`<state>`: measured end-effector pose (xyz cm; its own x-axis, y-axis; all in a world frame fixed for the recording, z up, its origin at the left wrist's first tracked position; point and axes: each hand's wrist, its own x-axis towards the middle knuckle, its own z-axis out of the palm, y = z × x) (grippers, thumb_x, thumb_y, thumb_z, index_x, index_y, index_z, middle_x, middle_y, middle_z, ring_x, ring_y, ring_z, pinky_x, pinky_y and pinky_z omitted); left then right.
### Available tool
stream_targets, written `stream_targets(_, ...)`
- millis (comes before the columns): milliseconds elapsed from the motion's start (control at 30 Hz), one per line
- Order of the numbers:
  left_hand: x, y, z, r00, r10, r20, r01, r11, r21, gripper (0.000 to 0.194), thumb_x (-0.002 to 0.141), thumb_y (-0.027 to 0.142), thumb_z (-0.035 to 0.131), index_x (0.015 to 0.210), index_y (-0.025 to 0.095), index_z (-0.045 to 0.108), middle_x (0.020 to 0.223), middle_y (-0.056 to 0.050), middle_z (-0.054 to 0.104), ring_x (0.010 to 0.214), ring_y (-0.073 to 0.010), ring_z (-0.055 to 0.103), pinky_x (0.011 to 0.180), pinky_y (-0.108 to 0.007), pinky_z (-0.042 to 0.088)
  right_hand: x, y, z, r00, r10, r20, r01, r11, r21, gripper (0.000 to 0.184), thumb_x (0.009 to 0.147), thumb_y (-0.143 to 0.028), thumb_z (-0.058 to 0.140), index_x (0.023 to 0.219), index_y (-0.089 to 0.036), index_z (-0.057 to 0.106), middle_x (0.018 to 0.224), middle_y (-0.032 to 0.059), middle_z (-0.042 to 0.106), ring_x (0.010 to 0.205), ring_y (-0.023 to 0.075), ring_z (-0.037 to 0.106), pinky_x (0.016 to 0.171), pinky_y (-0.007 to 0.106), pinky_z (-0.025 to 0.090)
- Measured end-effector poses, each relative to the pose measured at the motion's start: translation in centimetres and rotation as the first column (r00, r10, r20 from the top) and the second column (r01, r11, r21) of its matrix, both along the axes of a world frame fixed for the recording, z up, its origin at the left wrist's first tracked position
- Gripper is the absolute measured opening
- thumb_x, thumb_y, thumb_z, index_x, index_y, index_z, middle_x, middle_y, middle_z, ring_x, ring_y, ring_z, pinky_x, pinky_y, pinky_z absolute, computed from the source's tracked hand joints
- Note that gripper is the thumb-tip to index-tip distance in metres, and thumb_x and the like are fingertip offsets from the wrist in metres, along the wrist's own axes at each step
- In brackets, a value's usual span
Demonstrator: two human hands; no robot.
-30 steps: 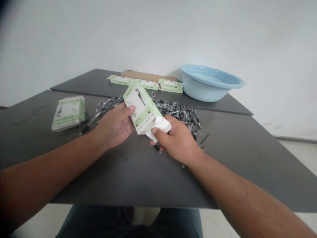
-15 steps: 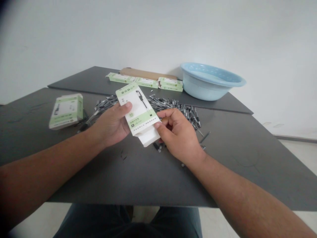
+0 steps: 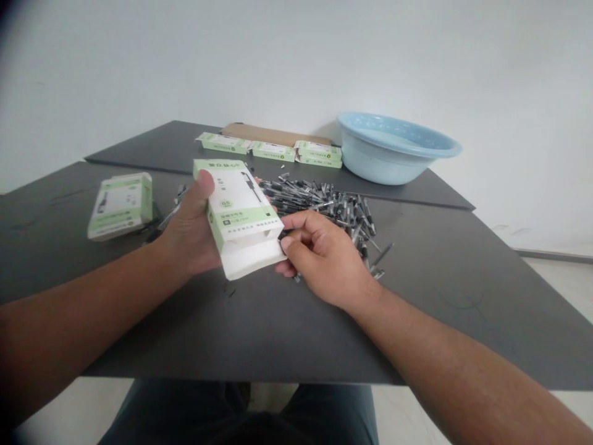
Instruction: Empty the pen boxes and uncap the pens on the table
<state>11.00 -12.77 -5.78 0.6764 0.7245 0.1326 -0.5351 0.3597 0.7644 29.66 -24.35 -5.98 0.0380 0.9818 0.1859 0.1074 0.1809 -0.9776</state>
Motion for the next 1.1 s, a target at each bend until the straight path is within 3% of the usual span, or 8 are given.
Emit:
stream_targets(267,0.4,0.1,-0.8,0.999,-0.016,-0.042,0.015,0.999,-0.034,0.064,0.082,0.073,0.085,0.116,0.021,0.072,0.101,-0.009,0.082,0.113,-0.0352,0.079,0.101,-0.047,0.062,0.6,0.2,-0.7,0.972,-0.088,0.219,0.087,0.996,0.013,0.03,0.095,-0.048,0.083,0.099,-0.022,0.068,0.075,-0.0019,0.074,0.058,0.0138,0.068,0.053,0.027,0.053)
stream_targets(367,0.6,0.1,-0.8,0.999,0.022,-0.042,-0.025,0.998,-0.059,0.065,0.08,0.071,0.088,0.116,0.021,0.07,0.1,-0.009,0.081,0.11,-0.0331,0.079,0.1,-0.046,0.063,0.8,0.3,-1.2,0.957,-0.094,0.274,0.085,0.995,0.047,0.021,0.101,-0.041,0.076,0.108,-0.023,0.068,0.077,-0.0025,0.074,0.06,0.0143,0.069,0.057,0.029,0.055)
stream_targets(433,0.6,0.1,-0.6,0.998,0.051,-0.036,-0.053,0.996,-0.07,0.065,0.081,0.072,0.087,0.118,0.021,0.07,0.1,-0.009,0.081,0.112,-0.0333,0.078,0.101,-0.046,0.062,0.9,0.1,-1.2,0.944,-0.142,0.298,0.099,0.983,0.154,0.018,0.103,-0.032,0.072,0.118,-0.024,0.066,0.085,-0.0015,0.075,0.066,0.0152,0.07,0.06,0.03,0.057)
stream_targets(533,0.8,0.0,-0.4,0.997,0.075,-0.025,-0.077,0.994,-0.075,0.069,0.082,0.074,0.085,0.126,0.022,0.068,0.101,-0.009,0.08,0.114,-0.0344,0.077,0.101,-0.047,0.061,0.9,-0.4,-0.5,0.834,-0.316,0.453,0.064,0.869,0.49,0.017,0.098,-0.022,0.074,0.114,-0.024,0.069,0.096,0.0022,0.074,0.077,0.0171,0.069,0.068,0.033,0.058)
stream_targets(633,0.9,0.0,-0.5,0.995,0.104,-0.008,-0.105,0.992,-0.075,0.071,0.081,0.072,0.087,0.129,0.023,0.067,0.102,-0.007,0.08,0.106,-0.0308,0.077,0.098,-0.043,0.061,0.7,-1.1,0.6,0.72,-0.381,0.579,-0.157,0.724,0.672,0.023,0.096,-0.019,0.077,0.119,-0.021,0.074,0.106,0.008,0.076,0.096,0.023,0.072,0.086,0.041,0.06)
stream_targets(800,0.9,0.1,-0.6,0.993,0.115,-0.017,-0.116,0.989,-0.092,0.064,0.082,0.071,0.087,0.118,0.022,0.068,0.098,-0.005,0.08,0.09,-0.0236,0.075,0.087,-0.037,0.06,-0.1,-1.4,1.0,0.627,-0.312,0.714,-0.343,0.712,0.612,0.043,0.099,-0.017,0.074,0.141,-0.018,0.069,0.13,0.0137,0.076,0.121,0.0284,0.071,0.104,0.049,0.056)
stream_targets(967,0.9,-0.1,-0.4,0.994,0.102,-0.026,-0.104,0.99,-0.096,0.066,0.082,0.072,0.087,0.121,0.023,0.067,0.098,-0.005,0.08,0.097,-0.0259,0.076,0.09,-0.038,0.059,-0.1,-1.2,0.3,0.634,-0.34,0.695,-0.302,0.718,0.627,0.042,0.099,-0.016,0.074,0.141,-0.02,0.07,0.123,0.0114,0.076,0.115,0.0266,0.071,0.098,0.044,0.059)
stream_targets(1100,1.0,-0.1,-0.4,0.992,0.125,-0.002,-0.124,0.987,-0.102,0.068,0.08,0.069,0.09,0.124,0.023,0.066,0.104,-0.006,0.08,0.1,-0.0263,0.076,0.095,-0.041,0.059,0.3,-1.2,0.2,0.631,-0.453,0.63,-0.207,0.683,0.7,0.035,0.097,-0.016,0.078,0.131,-0.023,0.07,0.113,0.0086,0.077,0.105,0.0252,0.071,0.091,0.043,0.059)
